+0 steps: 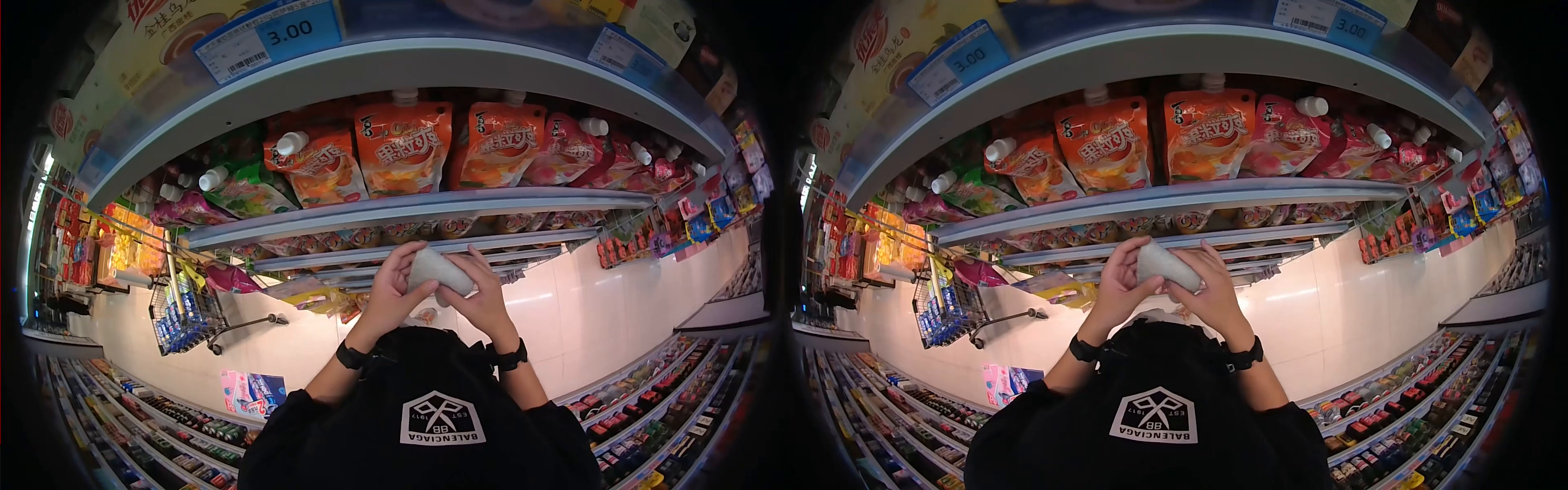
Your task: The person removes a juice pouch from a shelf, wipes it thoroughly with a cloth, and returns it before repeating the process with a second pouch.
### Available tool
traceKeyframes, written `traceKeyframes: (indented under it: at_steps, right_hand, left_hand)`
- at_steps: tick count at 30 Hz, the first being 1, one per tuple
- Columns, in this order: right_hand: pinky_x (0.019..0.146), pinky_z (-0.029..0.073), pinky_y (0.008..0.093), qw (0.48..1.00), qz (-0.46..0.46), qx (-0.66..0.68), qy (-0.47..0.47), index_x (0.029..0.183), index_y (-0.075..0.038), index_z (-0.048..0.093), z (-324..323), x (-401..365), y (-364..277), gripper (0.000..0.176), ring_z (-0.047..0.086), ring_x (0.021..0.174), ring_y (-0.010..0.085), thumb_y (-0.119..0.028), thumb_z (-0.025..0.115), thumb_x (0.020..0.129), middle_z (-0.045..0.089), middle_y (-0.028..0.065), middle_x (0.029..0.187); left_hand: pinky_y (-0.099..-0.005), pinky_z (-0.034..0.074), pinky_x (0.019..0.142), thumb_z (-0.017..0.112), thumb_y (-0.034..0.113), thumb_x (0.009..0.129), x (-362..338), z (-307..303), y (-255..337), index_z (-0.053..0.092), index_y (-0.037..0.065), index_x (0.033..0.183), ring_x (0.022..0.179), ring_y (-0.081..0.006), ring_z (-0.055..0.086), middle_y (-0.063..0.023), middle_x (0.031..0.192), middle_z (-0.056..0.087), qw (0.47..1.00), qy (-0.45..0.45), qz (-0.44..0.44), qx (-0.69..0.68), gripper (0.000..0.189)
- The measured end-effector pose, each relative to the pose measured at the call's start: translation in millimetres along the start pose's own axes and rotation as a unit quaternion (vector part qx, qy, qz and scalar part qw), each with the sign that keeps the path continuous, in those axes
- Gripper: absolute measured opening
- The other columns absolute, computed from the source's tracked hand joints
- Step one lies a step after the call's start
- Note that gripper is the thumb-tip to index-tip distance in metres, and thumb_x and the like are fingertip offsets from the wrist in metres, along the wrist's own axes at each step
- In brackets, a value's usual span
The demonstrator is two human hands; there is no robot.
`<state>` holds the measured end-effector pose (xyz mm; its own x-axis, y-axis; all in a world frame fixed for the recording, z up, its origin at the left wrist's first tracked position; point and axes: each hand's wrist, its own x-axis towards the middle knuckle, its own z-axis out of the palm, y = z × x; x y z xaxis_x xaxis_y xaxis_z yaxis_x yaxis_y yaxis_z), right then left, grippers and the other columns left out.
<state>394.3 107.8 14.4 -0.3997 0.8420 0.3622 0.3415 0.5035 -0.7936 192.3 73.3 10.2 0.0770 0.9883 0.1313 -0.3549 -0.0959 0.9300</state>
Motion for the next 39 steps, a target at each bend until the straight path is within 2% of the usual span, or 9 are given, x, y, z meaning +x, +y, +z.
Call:
traceKeyframes:
  at_steps: [6, 10, 12, 14, 16, 22, 24, 34, 39]
  right_hand:
    - [0.08, 0.054, 0.031, 0.989, 0.088, 0.108, -0.048, 0.112, 0.003, 0.073, -11.7, -1.8, -1.2, 0.033, 0.07, 0.088, 0.0222, -0.01, 0.085, 0.084, 0.073, 0.0137, 0.106]
    - [0.081, 0.053, 0.0293, 0.991, 0.022, 0.13, 0.009, 0.111, 0.003, 0.07, 0.0, -1.6, 8.4, 0.032, 0.068, 0.089, 0.0166, -0.009, 0.084, 0.085, 0.072, 0.0113, 0.102]
    - [0.08, 0.053, 0.0295, 0.969, 0.087, 0.228, 0.04, 0.112, 0.002, 0.066, 4.7, -2.9, 9.4, 0.03, 0.066, 0.09, 0.0131, -0.003, 0.078, 0.085, 0.071, 0.01, 0.1]
    - [0.081, 0.053, 0.0296, 0.969, 0.108, 0.215, 0.049, 0.113, 0.001, 0.065, 8.2, -4.0, 27.8, 0.029, 0.065, 0.091, 0.0123, -0.001, 0.074, 0.085, 0.072, 0.01, 0.103]
    - [0.081, 0.053, 0.0298, 0.969, 0.13, 0.201, 0.059, 0.113, -0.001, 0.063, 9.0, 2.9, 33.0, 0.029, 0.064, 0.093, 0.0115, 0.001, 0.07, 0.085, 0.072, 0.0101, 0.105]
    - [0.074, 0.055, 0.034, 0.984, 0.075, 0.108, 0.117, 0.113, -0.001, 0.066, 20.6, 48.5, 5.1, 0.029, 0.074, 0.079, 0.0268, -0.008, 0.071, 0.085, 0.074, 0.0168, 0.09]
    - [0.069, 0.056, 0.0392, 0.981, 0.05, 0.01, 0.185, 0.103, -0.001, 0.071, 31.6, 58.5, 3.2, 0.025, 0.072, 0.073, 0.0388, -0.016, 0.077, 0.084, 0.072, 0.019, 0.08]
    - [0.062, 0.054, 0.0425, 0.968, -0.012, -0.079, 0.238, 0.088, -0.003, 0.074, 47.9, 66.0, 20.1, 0.016, 0.069, 0.067, 0.0384, -0.017, 0.08, 0.083, 0.07, 0.0175, 0.075]
    - [0.056, 0.049, 0.0387, 0.93, -0.205, -0.105, 0.287, 0.093, 0.001, 0.075, 30.3, 39.0, 25.2, 0.016, 0.062, 0.057, 0.0316, -0.002, 0.079, 0.077, 0.062, 0.0116, 0.066]
  left_hand:
    - [-0.0308, 0.054, 0.098, 0.077, -0.003, 0.093, 4.5, -1.0, -7.7, 0.056, 0.0, 0.144, 0.12, -0.0175, 0.065, -0.0122, 0.129, 0.066, 0.997, 0.027, 0.043, 0.063, 0.056]
    - [-0.0306, 0.054, 0.096, 0.074, -0.003, 0.094, 6.2, 6.3, 3.6, 0.067, -0.001, 0.129, 0.113, -0.017, 0.066, -0.0126, 0.124, 0.068, 0.969, 0.064, 0.057, 0.232, 0.036]
    - [-0.0306, 0.054, 0.095, 0.074, -0.001, 0.094, 10.2, 7.5, 9.4, 0.07, -0.001, 0.123, 0.11, -0.0177, 0.067, -0.0129, 0.122, 0.069, 0.958, 0.085, 0.05, 0.268, 0.029]
    - [-0.0379, 0.053, 0.09, 0.076, 0.006, 0.092, 17.7, 1.1, 13.0, 0.072, 0.001, 0.119, 0.104, -0.0295, 0.066, -0.0151, 0.114, 0.07, 0.877, 0.122, 0.207, 0.416, 0.028]
    - [-0.0414, 0.053, 0.09, 0.075, 0.005, 0.09, 26.1, -5.1, 20.5, 0.072, 0.002, 0.117, 0.103, -0.0357, 0.065, -0.0153, 0.112, 0.069, 0.845, 0.115, 0.258, 0.454, 0.027]
    - [-0.0427, 0.052, 0.088, 0.072, 0.007, 0.092, 34.5, -11.0, 28.8, 0.071, 0.002, 0.119, 0.101, -0.0362, 0.065, -0.0153, 0.112, 0.069, 0.792, 0.094, 0.268, 0.54, 0.027]
    - [-0.0439, 0.051, 0.092, 0.071, 0.011, 0.095, 33.5, -15.1, 27.4, 0.068, 0.001, 0.126, 0.104, -0.0395, 0.064, -0.018, 0.121, 0.069, 0.795, 0.055, 0.194, 0.572, 0.033]
    - [-0.0459, 0.052, 0.087, 0.071, 0.017, 0.095, 34.6, -19.9, 18.6, 0.066, 0.0, 0.126, 0.099, -0.0404, 0.065, -0.0192, 0.114, 0.069, 0.76, 0.055, 0.195, 0.618, 0.036]
    - [-0.0475, 0.052, 0.087, 0.075, 0.024, 0.093, 31.7, -22.8, 12.3, 0.062, -0.001, 0.13, 0.101, -0.0426, 0.064, -0.0207, 0.113, 0.068, 0.761, 0.068, 0.158, 0.625, 0.047]
